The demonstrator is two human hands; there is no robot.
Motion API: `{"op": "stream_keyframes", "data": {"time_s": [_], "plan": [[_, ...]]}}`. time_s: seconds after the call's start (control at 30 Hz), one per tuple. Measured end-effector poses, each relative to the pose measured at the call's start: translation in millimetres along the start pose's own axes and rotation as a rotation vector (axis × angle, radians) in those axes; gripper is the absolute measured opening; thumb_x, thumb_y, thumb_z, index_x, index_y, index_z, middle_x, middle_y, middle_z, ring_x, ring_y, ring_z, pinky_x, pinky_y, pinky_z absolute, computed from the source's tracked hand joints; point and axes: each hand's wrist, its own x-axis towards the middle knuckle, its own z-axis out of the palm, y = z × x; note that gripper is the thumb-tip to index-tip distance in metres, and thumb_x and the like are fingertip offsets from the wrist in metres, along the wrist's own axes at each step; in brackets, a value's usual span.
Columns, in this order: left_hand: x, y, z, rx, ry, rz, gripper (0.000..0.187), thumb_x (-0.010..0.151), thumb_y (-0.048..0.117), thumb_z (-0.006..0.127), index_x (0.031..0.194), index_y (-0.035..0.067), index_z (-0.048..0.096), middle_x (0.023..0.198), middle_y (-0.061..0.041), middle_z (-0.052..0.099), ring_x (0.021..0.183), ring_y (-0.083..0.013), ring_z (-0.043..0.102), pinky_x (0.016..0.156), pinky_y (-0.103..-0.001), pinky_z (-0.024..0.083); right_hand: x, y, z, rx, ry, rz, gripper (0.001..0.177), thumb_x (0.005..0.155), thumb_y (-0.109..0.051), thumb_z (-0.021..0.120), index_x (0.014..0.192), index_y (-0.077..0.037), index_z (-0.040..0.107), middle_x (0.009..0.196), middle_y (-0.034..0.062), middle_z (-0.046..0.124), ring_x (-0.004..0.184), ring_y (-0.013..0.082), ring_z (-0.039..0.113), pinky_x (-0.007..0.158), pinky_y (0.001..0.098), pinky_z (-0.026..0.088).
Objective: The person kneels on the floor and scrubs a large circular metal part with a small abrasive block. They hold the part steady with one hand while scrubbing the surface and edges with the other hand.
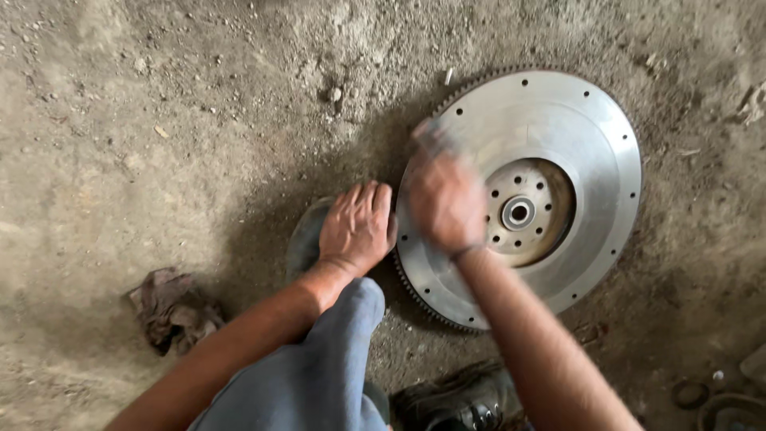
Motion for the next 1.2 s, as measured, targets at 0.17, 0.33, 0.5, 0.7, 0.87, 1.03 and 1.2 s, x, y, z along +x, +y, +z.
{"op": "stream_keyframes", "data": {"time_s": [0.17, 0.33, 0.5, 0.7, 0.87, 1.03, 1.2], "plan": [[-3.0, 0.2, 2.0, 0.036, -0.025, -0.009, 0.024, 0.086, 0.022, 0.061, 0.104, 0.007, 0.057, 0.104, -0.014, 0.066, 0.098, -0.0314, 0.065, 0.082, -0.047, 0.052, 0.4, 16.4, 11.0, -0.28, -0.181, -0.032, 0.063, 0.1, -0.025, 0.051, 0.157, 0.0, 0.042, 0.166, 0.022, 0.032, 0.156, 0.0351, 0.028, 0.127, 0.0452, 0.026], [-2.6, -0.6, 1.9, 0.016, -0.062, -0.02, 0.016, 0.092, 0.021, 0.059, 0.101, 0.007, 0.056, 0.1, -0.013, 0.065, 0.096, -0.0302, 0.064, 0.083, -0.046, 0.053, 42.7, 95.3, -0.5, 0.028, -0.072, 0.433, 0.061, 0.111, -0.032, 0.033, 0.161, 0.003, 0.026, 0.169, 0.0242, 0.022, 0.158, 0.0368, 0.02, 0.129, 0.0471, 0.017], [-2.6, 2.7, 0.0, 0.012, -0.019, -0.002, 0.018, 0.086, 0.019, 0.06, 0.1, 0.008, 0.056, 0.097, -0.011, 0.064, 0.094, -0.0296, 0.064, 0.08, -0.045, 0.052, 15.4, 8.4, -7.0, -0.379, -0.464, 0.165, 0.075, 0.1, -0.034, 0.038, 0.154, 0.016, 0.024, 0.163, 0.0326, 0.023, 0.153, 0.0416, 0.018, 0.123, 0.0532, 0.016], [-6.3, 0.5, 4.7, 0.035, 0.027, 0.008, 0.017, 0.088, 0.02, 0.059, 0.1, 0.008, 0.055, 0.098, -0.011, 0.064, 0.093, -0.0294, 0.063, 0.081, -0.045, 0.052, 8.0, 15.8, -7.1, -0.215, -0.24, 0.194, 0.073, 0.106, -0.027, 0.038, 0.155, 0.025, 0.023, 0.163, 0.0418, 0.024, 0.155, 0.0475, 0.021, 0.131, 0.0477, 0.018], [-2.5, 1.7, 0.8, 0.036, 0.01, 0.004, 0.016, 0.089, 0.02, 0.059, 0.099, 0.008, 0.055, 0.096, -0.012, 0.064, 0.091, -0.0298, 0.063, 0.079, -0.045, 0.052, 31.8, 82.3, -12.8, -0.065, -0.079, 0.406, 0.066, 0.109, -0.031, 0.037, 0.159, 0.011, 0.023, 0.167, 0.032, 0.021, 0.157, 0.0447, 0.019, 0.129, 0.0519, 0.017], [-0.6, 2.5, 1.0, 0.036, -0.011, -0.016, 0.012, 0.091, 0.019, 0.058, 0.097, 0.009, 0.055, 0.095, -0.01, 0.064, 0.091, -0.029, 0.064, 0.08, -0.045, 0.052, -25.6, -12.3, -8.0, -0.009, -0.064, 0.223, 0.071, 0.103, -0.019, 0.045, 0.162, 0.015, 0.023, 0.17, 0.0369, 0.019, 0.162, 0.0432, 0.014, 0.134, 0.0498, 0.015], [-4.0, -0.4, 3.5, 0.024, -0.008, -0.011, 0.015, 0.091, 0.018, 0.057, 0.101, 0.008, 0.057, 0.097, -0.011, 0.065, 0.092, -0.028, 0.065, 0.081, -0.044, 0.052, -56.6, -51.0, -16.2, 0.113, -0.233, 0.121, 0.073, 0.094, -0.026, 0.049, 0.156, 0.005, 0.027, 0.165, 0.028, 0.024, 0.155, 0.0403, 0.016, 0.127, 0.0531, 0.013]]}}
